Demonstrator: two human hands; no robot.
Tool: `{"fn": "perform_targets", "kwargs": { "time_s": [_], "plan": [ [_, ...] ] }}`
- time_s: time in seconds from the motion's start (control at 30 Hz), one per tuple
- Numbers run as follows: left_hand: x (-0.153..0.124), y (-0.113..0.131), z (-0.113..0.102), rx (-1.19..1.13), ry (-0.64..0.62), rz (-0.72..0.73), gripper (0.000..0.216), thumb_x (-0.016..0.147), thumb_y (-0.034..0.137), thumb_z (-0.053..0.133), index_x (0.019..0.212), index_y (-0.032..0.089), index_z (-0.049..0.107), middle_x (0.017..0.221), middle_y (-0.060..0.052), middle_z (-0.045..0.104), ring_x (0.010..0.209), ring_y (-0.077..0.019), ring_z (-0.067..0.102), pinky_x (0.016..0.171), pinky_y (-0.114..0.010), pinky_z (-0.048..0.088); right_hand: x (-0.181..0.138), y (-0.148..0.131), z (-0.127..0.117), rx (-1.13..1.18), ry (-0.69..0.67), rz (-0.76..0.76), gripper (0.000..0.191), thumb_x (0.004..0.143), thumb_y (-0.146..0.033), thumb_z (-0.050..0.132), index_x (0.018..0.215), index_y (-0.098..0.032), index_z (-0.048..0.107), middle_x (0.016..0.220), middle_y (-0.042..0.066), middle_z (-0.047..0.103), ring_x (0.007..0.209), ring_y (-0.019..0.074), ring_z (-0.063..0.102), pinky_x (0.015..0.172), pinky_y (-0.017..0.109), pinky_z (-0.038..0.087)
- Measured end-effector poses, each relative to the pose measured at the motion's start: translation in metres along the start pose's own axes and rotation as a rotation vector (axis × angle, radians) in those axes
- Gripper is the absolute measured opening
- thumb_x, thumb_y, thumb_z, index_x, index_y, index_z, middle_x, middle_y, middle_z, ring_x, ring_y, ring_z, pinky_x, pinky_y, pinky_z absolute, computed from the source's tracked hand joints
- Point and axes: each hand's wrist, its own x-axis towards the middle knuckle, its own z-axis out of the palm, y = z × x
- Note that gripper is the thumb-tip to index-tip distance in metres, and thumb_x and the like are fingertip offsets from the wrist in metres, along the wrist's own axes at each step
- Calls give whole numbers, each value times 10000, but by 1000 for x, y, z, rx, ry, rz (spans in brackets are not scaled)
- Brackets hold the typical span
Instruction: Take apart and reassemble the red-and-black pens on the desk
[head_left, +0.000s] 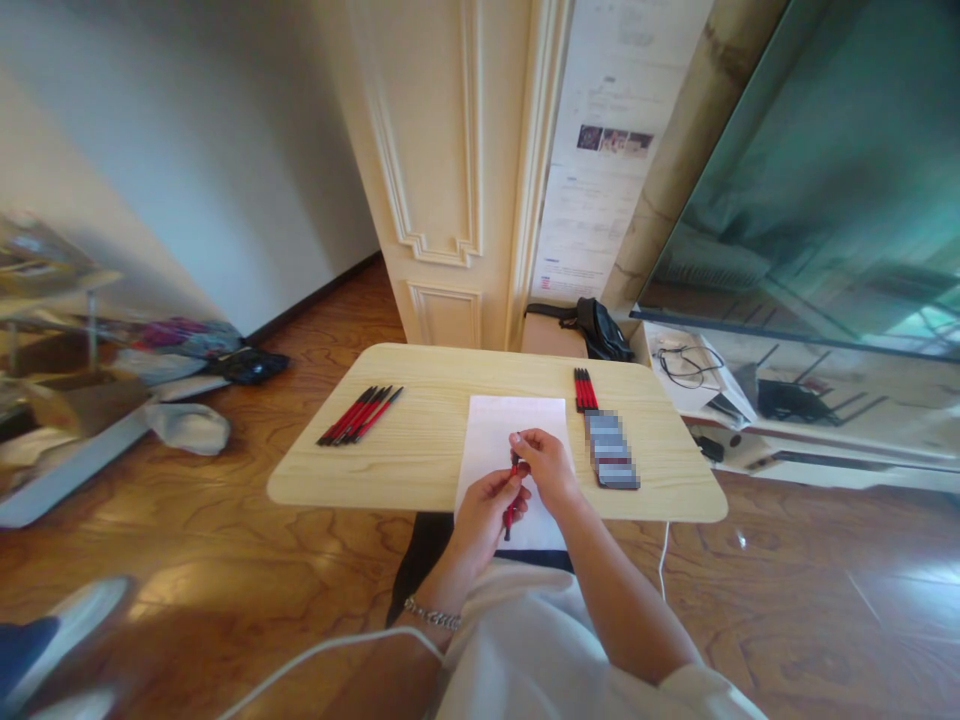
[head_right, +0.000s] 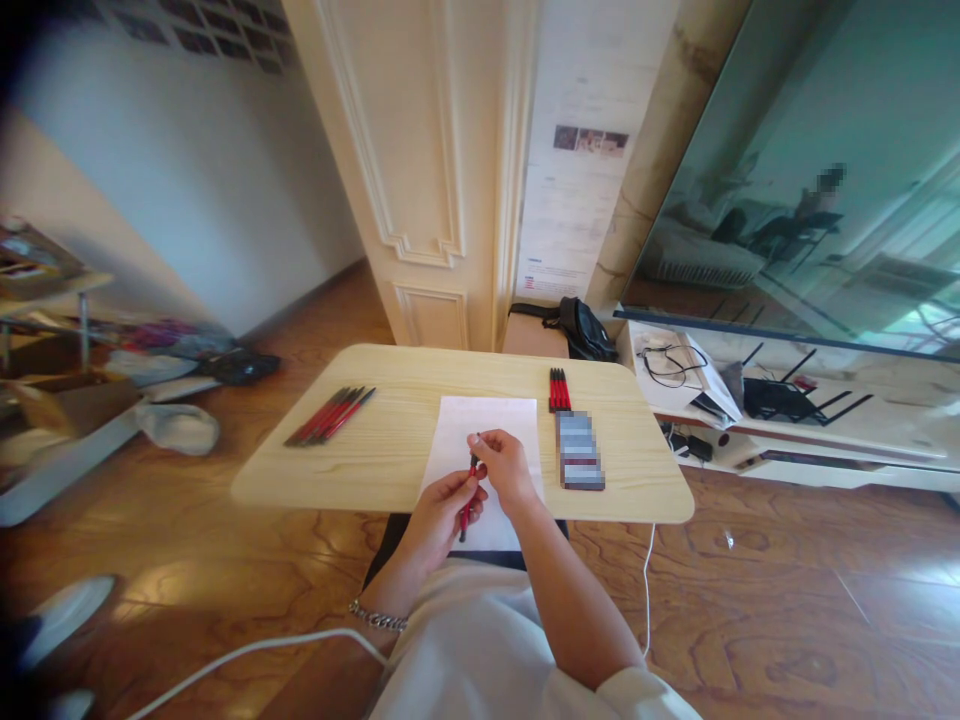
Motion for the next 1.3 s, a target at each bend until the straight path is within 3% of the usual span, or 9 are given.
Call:
{"fn": "perform_targets", "kwargs": {
  "time_s": [0.2,0.27,0.4,0.5,0.67,0.83,1.03,1.2,1.3],
  "plan": [
    [-1,-4,-1,-38,-22,-23,317,743,410,669,879,124,654,692,-52,635,539,-97,534,504,-219,382,-4,1,-3,190,-145,97,321,755,-451,610,899,-166,635,828,71,652,701,155,593,481,211,404],
    [-1,-4,-1,-26,-26,-9,330,745,397,671,922,119,654,706,-60,639,553,-101,540,514,-219,387,-3,1,-3,160,-131,96,352,766,-472,594,927,-162,638,849,79,655,726,162,598,495,215,413],
    [-1,-3,-2,-4,-17,10,337,750,386,670,968,129,651,724,-56,641,581,-104,551,540,-217,399,1,2,-2,-1,-40,6,325,707,-461,672,808,-155,627,705,30,626,565,114,532,478,218,399],
    [0,-4,-3,-5,-15,-6,319,751,395,666,937,137,650,721,-49,637,574,-100,544,534,-213,396,1,5,-4,20,-77,3,309,721,-450,660,774,-148,625,692,31,627,550,106,526,481,217,391],
    [1,-8,-6,-3,-15,-1,326,767,391,653,961,129,646,743,-60,637,593,-107,556,540,-218,404,-1,3,-5,110,-162,98,362,775,-468,585,923,-142,646,837,83,663,701,148,597,518,217,414],
    [1,-8,-6,9,-12,7,358,764,391,659,1007,130,642,760,-64,645,608,-105,563,559,-216,412,2,1,-3,-47,-19,4,337,680,-456,695,796,-148,622,669,11,616,528,104,521,475,226,407],
    [0,-8,-6,9,-6,3,349,758,395,663,978,125,646,760,-68,645,605,-107,563,554,-216,415,2,2,-6,48,-143,56,381,759,-486,598,922,-145,642,815,76,670,668,145,595,539,239,439],
    [1,-8,-7,21,6,16,378,757,395,663,1022,126,642,777,-74,647,622,-115,573,569,-225,427,3,0,-4,-51,-45,17,365,671,-457,700,851,-146,630,703,29,630,589,125,555,515,240,440],
    [1,-7,-7,20,-1,27,372,760,387,661,1022,125,640,771,-72,642,618,-113,568,562,-223,423,1,-2,-4,-16,-107,30,358,686,-437,688,869,-135,633,735,50,648,637,141,581,565,259,465]
  ]
}}
